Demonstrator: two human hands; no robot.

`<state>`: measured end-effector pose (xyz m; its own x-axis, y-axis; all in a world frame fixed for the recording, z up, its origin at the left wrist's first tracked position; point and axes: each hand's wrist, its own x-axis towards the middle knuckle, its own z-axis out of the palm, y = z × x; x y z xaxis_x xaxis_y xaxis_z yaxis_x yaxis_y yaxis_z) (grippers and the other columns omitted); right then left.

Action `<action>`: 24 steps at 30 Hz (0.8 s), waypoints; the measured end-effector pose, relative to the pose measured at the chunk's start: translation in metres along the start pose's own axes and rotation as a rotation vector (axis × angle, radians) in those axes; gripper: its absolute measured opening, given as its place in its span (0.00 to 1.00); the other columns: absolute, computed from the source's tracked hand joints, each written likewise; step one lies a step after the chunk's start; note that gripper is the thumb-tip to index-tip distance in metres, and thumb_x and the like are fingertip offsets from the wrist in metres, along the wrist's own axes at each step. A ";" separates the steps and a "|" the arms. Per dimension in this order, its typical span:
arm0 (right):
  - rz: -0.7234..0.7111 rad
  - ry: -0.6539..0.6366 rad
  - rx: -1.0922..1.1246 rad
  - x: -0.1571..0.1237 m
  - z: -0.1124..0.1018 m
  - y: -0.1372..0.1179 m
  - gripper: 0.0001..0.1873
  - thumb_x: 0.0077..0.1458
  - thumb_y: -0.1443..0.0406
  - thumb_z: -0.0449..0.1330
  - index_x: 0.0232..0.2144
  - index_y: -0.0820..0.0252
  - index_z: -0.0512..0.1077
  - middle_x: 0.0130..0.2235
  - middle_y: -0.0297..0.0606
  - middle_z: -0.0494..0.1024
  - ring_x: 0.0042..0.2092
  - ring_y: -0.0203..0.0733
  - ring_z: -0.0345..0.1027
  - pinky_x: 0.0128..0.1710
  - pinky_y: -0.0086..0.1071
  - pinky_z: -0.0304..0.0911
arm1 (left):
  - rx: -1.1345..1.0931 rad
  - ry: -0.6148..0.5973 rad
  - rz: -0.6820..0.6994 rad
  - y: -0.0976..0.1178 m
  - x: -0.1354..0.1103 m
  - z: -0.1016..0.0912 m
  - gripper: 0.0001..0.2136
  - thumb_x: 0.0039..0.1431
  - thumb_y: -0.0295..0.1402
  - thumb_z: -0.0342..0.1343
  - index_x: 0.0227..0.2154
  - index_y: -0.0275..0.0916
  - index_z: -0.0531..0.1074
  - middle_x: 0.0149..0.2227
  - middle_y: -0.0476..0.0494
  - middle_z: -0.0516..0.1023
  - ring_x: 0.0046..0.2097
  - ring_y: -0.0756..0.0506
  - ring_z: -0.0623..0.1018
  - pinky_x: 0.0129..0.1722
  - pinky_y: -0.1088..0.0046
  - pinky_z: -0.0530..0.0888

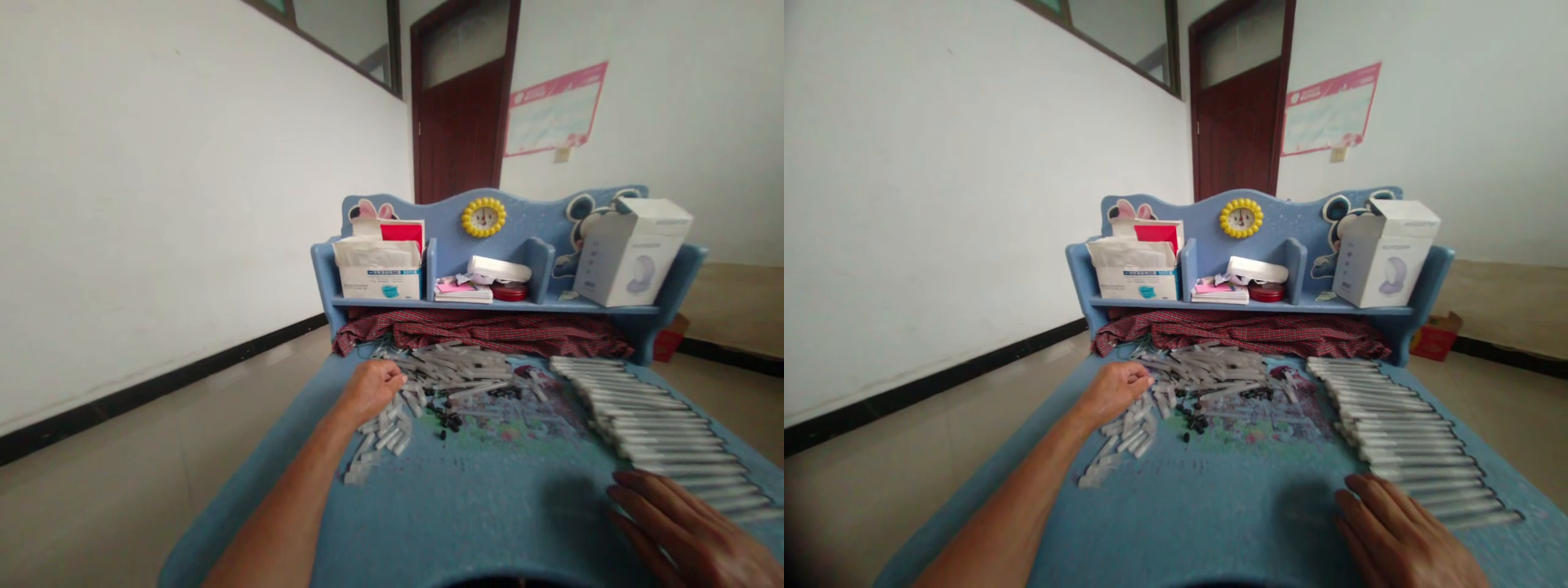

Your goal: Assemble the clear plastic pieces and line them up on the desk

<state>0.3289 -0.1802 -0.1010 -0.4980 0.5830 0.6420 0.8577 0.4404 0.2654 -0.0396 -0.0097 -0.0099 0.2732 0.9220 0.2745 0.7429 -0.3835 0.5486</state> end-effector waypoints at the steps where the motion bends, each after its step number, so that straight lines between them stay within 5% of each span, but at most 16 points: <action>1: -0.003 -0.035 -0.013 0.014 -0.004 -0.007 0.14 0.51 0.58 0.54 0.40 0.53 0.70 0.39 0.38 0.76 0.40 0.43 0.69 0.36 0.31 0.65 | 0.004 0.004 0.012 0.000 0.000 0.000 0.13 0.47 0.41 0.50 0.20 0.36 0.70 0.16 0.50 0.69 0.21 0.50 0.67 0.21 0.77 0.60; 8: 0.081 -0.270 0.195 0.120 -0.009 -0.053 0.09 0.56 0.64 0.48 0.31 0.56 0.68 0.32 0.38 0.71 0.33 0.39 0.66 0.32 0.32 0.61 | 0.088 0.083 0.072 -0.003 0.000 -0.003 0.12 0.50 0.39 0.48 0.20 0.36 0.70 0.18 0.49 0.68 0.23 0.50 0.67 0.23 0.77 0.58; 15: 0.106 -0.313 0.122 0.227 0.040 -0.071 0.11 0.55 0.64 0.49 0.28 0.60 0.69 0.35 0.41 0.71 0.40 0.41 0.64 0.39 0.31 0.57 | 0.268 0.213 0.012 -0.013 -0.001 -0.009 0.12 0.53 0.37 0.46 0.21 0.37 0.69 0.21 0.46 0.72 0.26 0.49 0.70 0.26 0.76 0.58; 24: 0.263 -0.461 0.025 0.266 0.097 -0.084 0.14 0.53 0.64 0.49 0.31 0.64 0.74 0.40 0.48 0.72 0.43 0.47 0.63 0.41 0.35 0.55 | 0.464 0.184 -0.048 -0.009 -0.006 -0.016 0.13 0.56 0.38 0.44 0.26 0.39 0.71 0.26 0.44 0.75 0.31 0.46 0.73 0.29 0.74 0.62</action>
<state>0.1118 0.0038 -0.0224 -0.2755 0.9131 0.3006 0.9608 0.2513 0.1174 -0.0576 -0.0129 -0.0040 0.1508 0.8974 0.4147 0.9569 -0.2378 0.1667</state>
